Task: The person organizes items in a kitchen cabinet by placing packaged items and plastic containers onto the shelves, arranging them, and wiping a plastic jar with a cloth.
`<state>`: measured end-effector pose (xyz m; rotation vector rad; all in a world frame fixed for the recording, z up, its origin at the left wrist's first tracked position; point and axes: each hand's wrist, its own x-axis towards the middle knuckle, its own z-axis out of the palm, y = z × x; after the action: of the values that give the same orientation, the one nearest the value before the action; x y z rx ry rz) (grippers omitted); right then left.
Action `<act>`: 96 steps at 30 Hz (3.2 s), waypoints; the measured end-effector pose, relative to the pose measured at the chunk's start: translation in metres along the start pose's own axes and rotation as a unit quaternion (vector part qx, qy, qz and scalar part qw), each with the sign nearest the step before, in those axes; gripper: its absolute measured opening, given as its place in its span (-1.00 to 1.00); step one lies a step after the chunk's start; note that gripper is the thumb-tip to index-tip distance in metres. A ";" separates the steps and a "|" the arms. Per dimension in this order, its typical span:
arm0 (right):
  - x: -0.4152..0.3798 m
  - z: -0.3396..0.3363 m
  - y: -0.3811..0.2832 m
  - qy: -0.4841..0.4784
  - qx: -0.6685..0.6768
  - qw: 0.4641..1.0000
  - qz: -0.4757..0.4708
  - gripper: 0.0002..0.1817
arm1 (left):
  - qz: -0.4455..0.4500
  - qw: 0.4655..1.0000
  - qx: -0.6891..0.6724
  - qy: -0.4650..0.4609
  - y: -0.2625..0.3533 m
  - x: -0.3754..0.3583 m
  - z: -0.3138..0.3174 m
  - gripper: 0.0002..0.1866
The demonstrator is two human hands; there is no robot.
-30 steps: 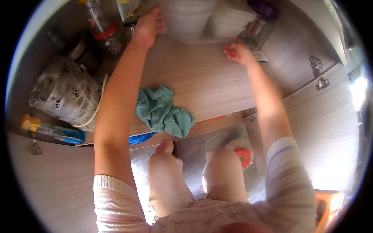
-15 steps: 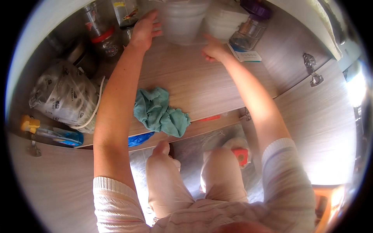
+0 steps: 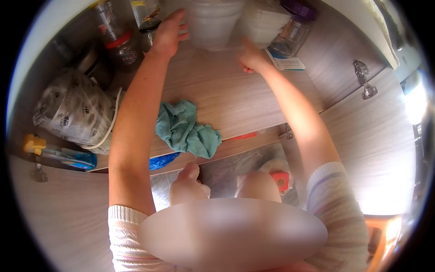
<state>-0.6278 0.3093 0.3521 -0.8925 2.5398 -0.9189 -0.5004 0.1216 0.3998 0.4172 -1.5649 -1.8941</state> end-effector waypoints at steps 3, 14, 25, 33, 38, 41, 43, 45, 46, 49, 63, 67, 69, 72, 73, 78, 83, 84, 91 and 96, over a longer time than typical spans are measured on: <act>-0.006 0.005 0.009 0.001 0.005 1.000 0.003 -0.24 | 0.001 1.000 -0.008 -0.002 0.000 -0.001 0.002 -0.47; -0.049 0.022 0.041 0.073 0.037 0.995 -0.060 -0.30 | -0.009 1.000 -0.026 -0.009 -0.003 0.001 -0.009 -0.46; -0.128 0.031 0.098 0.206 -0.030 0.961 -0.179 -0.61 | 0.001 1.000 -0.013 -0.020 -0.009 0.006 -0.010 -0.47; -0.131 0.034 0.095 0.243 -0.033 0.954 -0.175 -0.72 | 0.000 0.998 -0.063 -0.005 -0.010 0.005 -0.008 -0.47; -0.130 0.035 0.096 0.246 -0.039 0.954 -0.170 -0.75 | 0.007 0.993 -0.114 0.003 -0.011 0.001 -0.005 -0.50; -0.129 0.035 0.097 0.250 -0.051 0.951 -0.175 -0.79 | 0.007 0.993 -0.115 0.007 -0.012 -0.001 -0.002 -0.53; -0.129 0.036 0.096 0.254 -0.065 0.949 -0.178 -0.80 | 0.003 0.993 -0.119 0.011 -0.011 -0.003 -0.002 -0.55; -0.129 0.035 0.096 0.258 -0.087 0.946 -0.178 -0.82 | -0.006 0.992 -0.127 0.017 -0.009 -0.008 -0.001 -0.56; -0.130 0.035 0.096 0.256 -0.082 0.946 -0.182 -0.82 | 0.000 0.991 -0.133 0.016 -0.010 -0.008 -0.002 -0.57; -0.132 0.034 0.095 0.257 -0.072 0.945 -0.191 -0.83 | -0.005 0.990 -0.135 0.030 -0.009 -0.013 -0.006 -0.58; -0.130 0.043 0.113 0.212 -0.098 0.959 -0.160 -0.80 | -0.034 0.984 -0.135 -0.110 -0.012 -0.080 0.004 -0.54; -0.124 0.058 0.107 0.226 -0.168 0.955 -0.089 -0.79 | -0.099 0.944 -0.064 -0.307 -0.028 -0.195 0.060 -0.54; -0.165 0.060 0.100 0.241 -0.013 0.968 -0.074 -0.81 | -0.159 0.909 -0.065 -0.380 -0.046 -0.251 0.081 -0.58; -0.272 0.032 0.106 0.160 0.014 0.978 -0.136 -0.87 | -0.240 0.874 -0.062 -0.419 -0.077 -0.305 0.098 -0.64; -0.310 0.030 0.119 0.184 0.005 0.974 -0.132 -0.90 | -0.232 0.862 -0.032 -0.450 -0.080 -0.315 0.100 -0.67; -0.538 0.023 0.214 0.193 0.010 0.969 0.152 -0.84 | -0.246 0.832 0.080 -0.491 -0.097 -0.334 0.117 -0.67; -0.758 0.101 0.258 0.082 0.088 0.878 0.462 -0.75 | -0.049 0.795 0.312 -0.518 -0.177 -0.329 0.110 -0.70; -0.796 0.140 0.278 -0.042 0.120 0.891 0.435 -0.78 | -0.020 0.760 0.379 -0.528 -0.182 -0.327 0.113 -0.70; -0.871 0.283 0.278 0.081 0.399 0.829 0.384 -0.73 | -0.126 0.636 0.574 -0.500 -0.192 -0.328 0.102 -0.66; -0.841 0.193 0.237 0.054 0.286 0.850 0.440 -0.65 | -0.188 0.624 0.574 -0.496 -0.220 -0.317 0.079 -0.64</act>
<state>-0.0042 0.9016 0.1045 0.4872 2.1248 -1.2574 -0.3715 0.4058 0.1599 0.1447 -3.6651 -0.9881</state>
